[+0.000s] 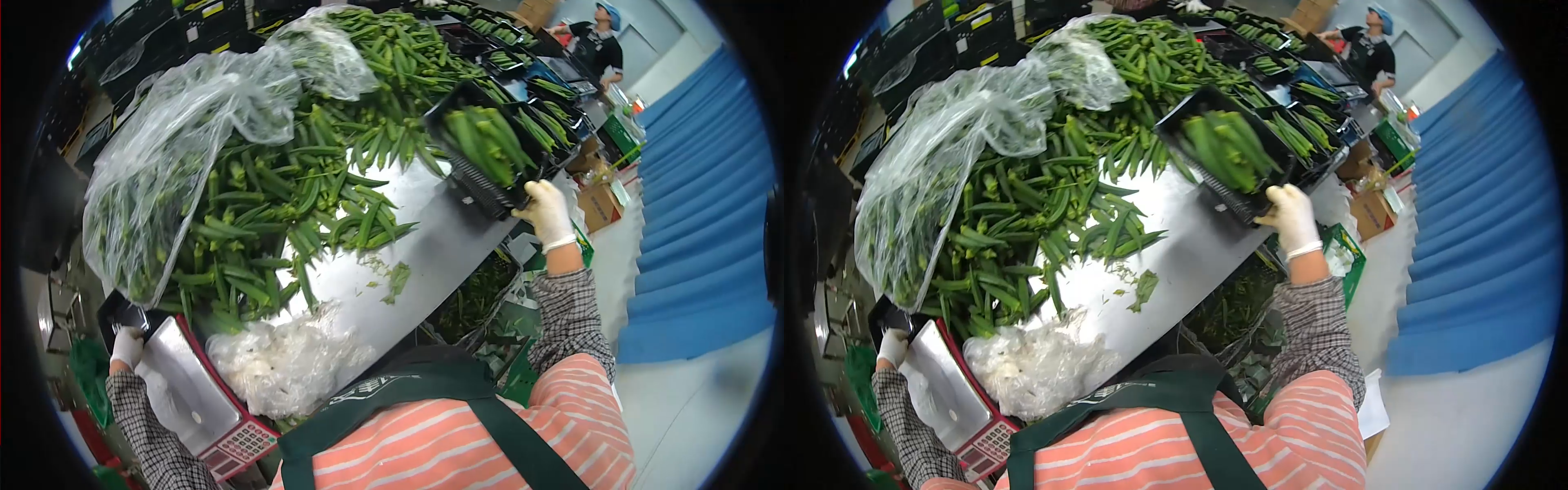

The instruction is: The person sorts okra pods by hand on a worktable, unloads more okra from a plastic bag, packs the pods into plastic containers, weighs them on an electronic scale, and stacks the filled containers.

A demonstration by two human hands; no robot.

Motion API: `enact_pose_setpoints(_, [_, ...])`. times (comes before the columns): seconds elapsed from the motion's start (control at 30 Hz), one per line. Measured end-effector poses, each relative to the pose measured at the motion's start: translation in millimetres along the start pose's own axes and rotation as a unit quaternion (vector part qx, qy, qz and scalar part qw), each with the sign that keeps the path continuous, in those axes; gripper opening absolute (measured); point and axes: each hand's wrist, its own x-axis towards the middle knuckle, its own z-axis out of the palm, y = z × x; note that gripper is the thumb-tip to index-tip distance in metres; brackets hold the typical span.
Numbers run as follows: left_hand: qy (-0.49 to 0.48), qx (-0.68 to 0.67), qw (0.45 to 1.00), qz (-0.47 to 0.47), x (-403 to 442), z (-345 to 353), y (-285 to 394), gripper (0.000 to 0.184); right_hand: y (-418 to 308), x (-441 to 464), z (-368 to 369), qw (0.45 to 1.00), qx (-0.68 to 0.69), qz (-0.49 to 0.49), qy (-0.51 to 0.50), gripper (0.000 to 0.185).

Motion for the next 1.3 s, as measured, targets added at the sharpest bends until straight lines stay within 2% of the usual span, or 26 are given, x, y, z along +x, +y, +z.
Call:
enact_pose_setpoints(0.17, [0.028,0.017,0.999,-0.039,-14,-9,33,0.023,-24,56,-84,0.995,0.048,0.014,0.090,0.021])
enact_pose_setpoints(0.33, [0.106,0.094,0.990,-0.001,-28,-17,55,0.012,-42,124,-125,0.982,0.002,0.054,0.181,0.028])
enact_pose_setpoints(0.47, [0.143,0.168,0.974,0.055,-26,-9,38,0.006,-39,161,-131,0.984,-0.042,0.099,0.143,0.029])
enact_pose_setpoints(0.53, [0.159,0.235,0.956,0.076,-27,-11,47,0.005,-26,185,-149,0.975,-0.100,0.149,0.134,0.039])
enact_pose_setpoints(0.6, [0.166,0.245,0.952,0.073,-37,-20,66,0.009,-28,188,-148,0.962,-0.132,0.176,0.163,0.037])
enact_pose_setpoints(0.67, [0.141,0.278,0.949,0.043,-43,-27,77,0.016,-17,203,-174,0.964,-0.169,0.143,0.145,0.037])
enact_pose_setpoints(0.7, [0.143,0.286,0.947,0.037,-44,-28,78,0.019,-5,239,-227,0.969,-0.187,0.148,0.064,0.037])
enact_pose_setpoints(0.73, [0.174,0.299,0.937,0.038,-46,-28,77,0.018,-15,204,-186,0.955,-0.216,0.100,0.175,0.034])
enact_pose_setpoints(0.77, [0.192,0.309,0.931,0.022,-47,-30,76,0.015,-23,193,-174,0.947,-0.199,0.121,0.223,0.028])
enact_pose_setpoints(0.8, [0.227,0.323,0.919,0.018,-50,-35,77,0.013,-15,228,-224,0.947,-0.239,0.115,0.180,0.035])
enact_pose_setpoints(0.87, [0.247,0.321,0.915,0.010,-61,-55,87,0.014,-17,249,-252,0.896,-0.414,-0.039,0.157,0.042])
enact_pose_setpoints(0.97, [0.315,0.301,0.900,0.013,-100,-84,106,0.016,-31,198,-176,0.826,-0.407,-0.338,0.196,0.041])
enact_pose_setpoints(1.0, [0.327,0.302,0.896,0.006,-115,-87,106,0.018,-49,159,-126,0.819,-0.436,-0.322,0.187,0.030])
enact_pose_setpoints(1.03, [0.349,0.303,0.887,0.006,-132,-87,106,0.019,-50,143,-96,0.802,-0.456,-0.351,0.162,0.025])
enact_pose_setpoints(1.07, [0.369,0.307,0.877,0.006,-150,-83,107,0.020,-45,128,-65,0.840,-0.392,-0.363,0.096,0.020])
enact_pose_setpoints(1.1, [0.391,0.312,0.866,0.013,-165,-75,114,0.020,-37,118,-36,0.850,-0.389,-0.351,0.058,0.019])
enact_pose_setpoints(1.13, [0.412,0.317,0.854,0.018,-181,-67,124,0.020,-31,98,0,0.839,-0.404,-0.363,0.025,0.018])
enact_pose_setpoints(1.17, [0.415,0.310,0.855,0.011,-195,-52,130,0.020,-19,84,28,0.806,-0.417,-0.421,-0.003,0.014])
enact_pose_setpoints(1.2, [0.418,0.303,0.857,0.002,-205,-32,135,0.020,-9,72,54,0.809,-0.407,-0.422,-0.042,0.011])
enact_pose_setpoints(1.23, [0.392,0.274,0.878,-0.007,-216,-14,145,0.021,5,64,76,0.829,-0.374,-0.406,-0.091,0.010])
enact_pose_setpoints(1.3, [0.316,0.215,0.924,-0.011,-235,21,145,0.026,34,56,112,0.807,-0.370,-0.429,-0.164,0.010])
